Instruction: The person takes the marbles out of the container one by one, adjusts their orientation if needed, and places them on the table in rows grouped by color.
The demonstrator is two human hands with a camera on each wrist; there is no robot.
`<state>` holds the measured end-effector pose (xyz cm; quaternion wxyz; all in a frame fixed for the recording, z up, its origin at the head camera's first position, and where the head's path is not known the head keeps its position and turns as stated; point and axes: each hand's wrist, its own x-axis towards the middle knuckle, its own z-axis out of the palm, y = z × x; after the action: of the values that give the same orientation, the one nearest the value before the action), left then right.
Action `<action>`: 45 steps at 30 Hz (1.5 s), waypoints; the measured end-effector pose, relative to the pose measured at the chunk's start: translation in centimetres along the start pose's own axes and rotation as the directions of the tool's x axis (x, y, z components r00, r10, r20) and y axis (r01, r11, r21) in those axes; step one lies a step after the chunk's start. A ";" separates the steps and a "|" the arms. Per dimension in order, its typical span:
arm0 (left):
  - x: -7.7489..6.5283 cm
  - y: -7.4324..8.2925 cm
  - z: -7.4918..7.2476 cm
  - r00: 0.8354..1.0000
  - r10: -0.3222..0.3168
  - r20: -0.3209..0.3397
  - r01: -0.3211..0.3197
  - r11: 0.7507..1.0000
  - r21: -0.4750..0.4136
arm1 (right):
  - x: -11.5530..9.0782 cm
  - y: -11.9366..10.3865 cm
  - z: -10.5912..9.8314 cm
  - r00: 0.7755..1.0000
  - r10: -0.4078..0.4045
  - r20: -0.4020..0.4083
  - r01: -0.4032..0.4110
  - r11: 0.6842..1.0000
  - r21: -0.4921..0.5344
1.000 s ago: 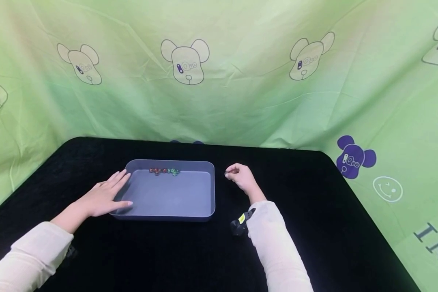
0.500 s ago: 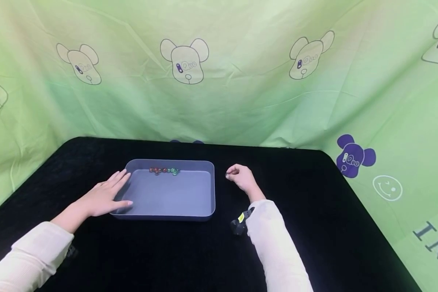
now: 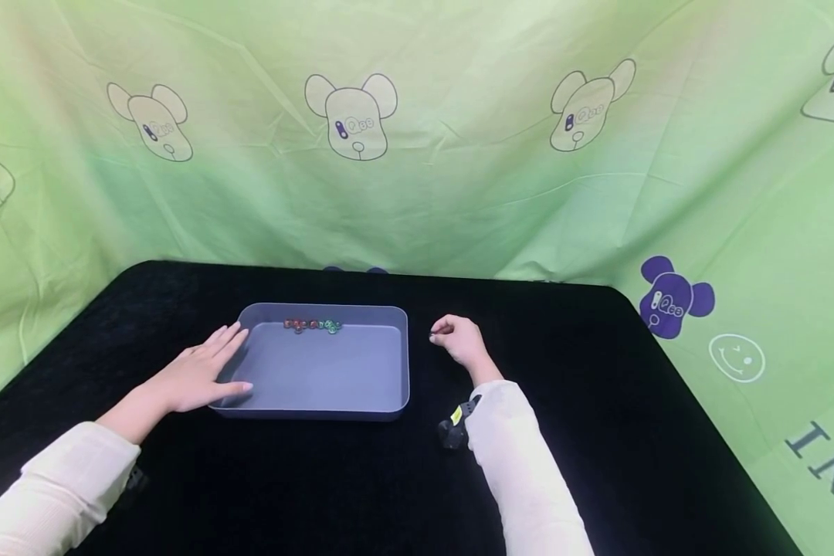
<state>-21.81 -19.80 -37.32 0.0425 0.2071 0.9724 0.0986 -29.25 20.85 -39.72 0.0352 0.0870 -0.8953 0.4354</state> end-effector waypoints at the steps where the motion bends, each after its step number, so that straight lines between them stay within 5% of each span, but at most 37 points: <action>1: 0.0 0.0 0.0 1.000 0.000 0.000 0.000 1.000 0.000 | 0.0 0.0 0.0 1.000 -0.002 -0.002 0.002 1.000 -0.014; 13: 0.1 -0.2 0.1 1.000 0.000 0.001 0.000 1.000 -0.003 | 1.2 2.5 0.7 0.998 -0.069 -0.011 0.069 0.998 0.008; 24: 0.1 -0.1 0.1 1.000 -0.002 -0.010 0.002 1.000 0.002 | -0.2 -0.4 0.2 1.000 0.002 0.002 -0.002 0.995 -0.096; 34: 0.1 0.0 0.2 1.000 0.007 -0.009 -0.007 1.000 0.006 | 0.8 2.6 0.3 0.999 -0.044 0.010 0.044 0.998 0.038; 41: 0.1 -0.1 0.2 1.000 0.005 -0.006 -0.005 1.000 -0.011 | -0.9 -0.3 -0.5 1.000 0.001 -0.020 -0.002 1.000 -0.027; 45: 0.3 -0.3 0.3 1.000 0.001 0.003 -0.001 1.000 -0.013 | -1.2 -0.8 -0.7 1.000 0.010 -0.008 -0.010 1.000 0.021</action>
<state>-22.11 -19.87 -37.68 0.0451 0.2074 0.9716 0.1048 -27.93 21.07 -38.88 0.0357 0.0810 -0.8911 0.4452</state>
